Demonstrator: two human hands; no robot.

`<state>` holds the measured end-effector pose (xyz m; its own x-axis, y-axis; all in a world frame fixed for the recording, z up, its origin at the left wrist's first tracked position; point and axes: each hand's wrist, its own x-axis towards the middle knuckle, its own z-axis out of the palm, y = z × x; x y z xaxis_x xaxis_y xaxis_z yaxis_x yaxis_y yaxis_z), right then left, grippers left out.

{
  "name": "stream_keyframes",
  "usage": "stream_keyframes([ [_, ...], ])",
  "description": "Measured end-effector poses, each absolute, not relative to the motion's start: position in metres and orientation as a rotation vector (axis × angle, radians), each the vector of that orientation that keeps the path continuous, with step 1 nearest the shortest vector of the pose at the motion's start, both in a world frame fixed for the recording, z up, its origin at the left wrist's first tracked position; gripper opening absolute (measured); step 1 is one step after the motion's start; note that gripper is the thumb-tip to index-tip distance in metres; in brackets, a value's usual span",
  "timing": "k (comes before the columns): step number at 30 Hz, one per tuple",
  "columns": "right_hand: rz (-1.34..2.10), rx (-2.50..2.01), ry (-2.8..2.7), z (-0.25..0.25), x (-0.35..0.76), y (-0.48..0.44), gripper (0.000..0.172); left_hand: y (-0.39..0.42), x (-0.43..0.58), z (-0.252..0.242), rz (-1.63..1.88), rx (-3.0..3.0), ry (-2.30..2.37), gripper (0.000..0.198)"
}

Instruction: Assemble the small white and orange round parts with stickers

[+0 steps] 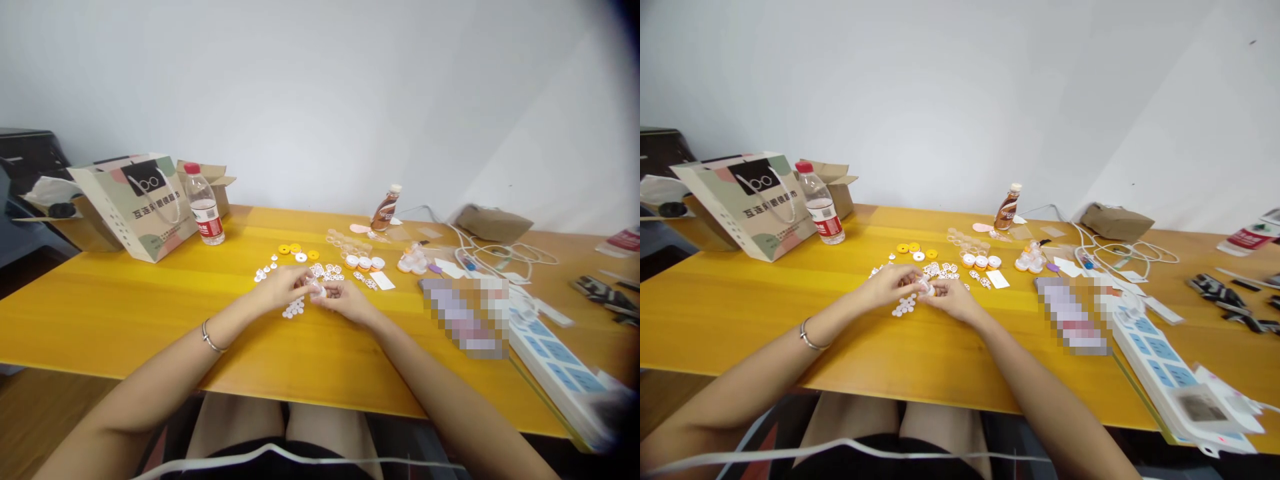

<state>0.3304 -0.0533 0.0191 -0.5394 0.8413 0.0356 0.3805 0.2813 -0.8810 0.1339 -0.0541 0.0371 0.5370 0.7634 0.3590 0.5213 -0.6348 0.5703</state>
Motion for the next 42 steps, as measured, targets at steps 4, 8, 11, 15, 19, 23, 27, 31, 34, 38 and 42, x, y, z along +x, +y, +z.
stream_keyframes([
  [4, 1.186, -1.092, -2.042, 0.0201, 0.3309, -0.0535, 0.036, -0.0542, 0.1338, 0.0386, 0.867, 2.471, 0.745, 0.03],
  [8, 1.129, -1.115, -2.055, 0.0204, 0.3302, -0.0537, 0.036, -0.0522, 0.1316, 0.0395, 0.887, 2.417, 1.008, 0.036],
  [11, 1.156, -1.111, -2.057, 0.02, 0.3305, -0.0536, 0.038, -0.0525, 0.1301, 0.0407, 0.755, 2.474, 0.924, 0.022],
  [15, 1.179, -1.076, -2.033, 0.0209, 0.3313, -0.0539, 0.039, -0.0578, 0.1315, 0.0433, 0.922, 2.531, 0.842, 0.034],
  [19, 1.126, -1.09, -2.059, 0.0208, 0.3309, -0.0543, 0.038, -0.0602, 0.135, 0.0429, 0.872, 2.484, 1.069, 0.027],
  [23, 1.164, -1.061, -2.062, 0.0183, 0.332, -0.0523, 0.039, -0.0588, 0.135, 0.0426, 0.833, 2.535, 0.755, 0.019],
  [27, 1.15, -1.078, -2.05, 0.0166, 0.3327, -0.0506, 0.039, -0.0582, 0.1334, 0.0428, 0.915, 2.459, 0.984, 0.033],
  [31, 1.187, -1.101, -2.054, 0.0172, 0.3315, -0.0511, 0.037, -0.0584, 0.1318, 0.0441, 0.789, 2.541, 0.829, 0.019],
  [34, 1.188, -1.111, -2.033, 0.0193, 0.3309, -0.0522, 0.037, -0.0576, 0.132, 0.0421, 0.899, 2.53, 0.924, 0.024],
  [38, 1.163, -1.097, -2.057, 0.0211, 0.3308, -0.0538, 0.037, -0.0553, 0.1341, 0.0359, 0.765, 2.463, 1.129, 0.025],
  [42, 1.179, -1.045, -2.082, 0.0202, 0.3319, -0.0545, 0.036, -0.058, 0.1365, 0.0378, 0.785, 2.564, 1.064, 0.025],
])
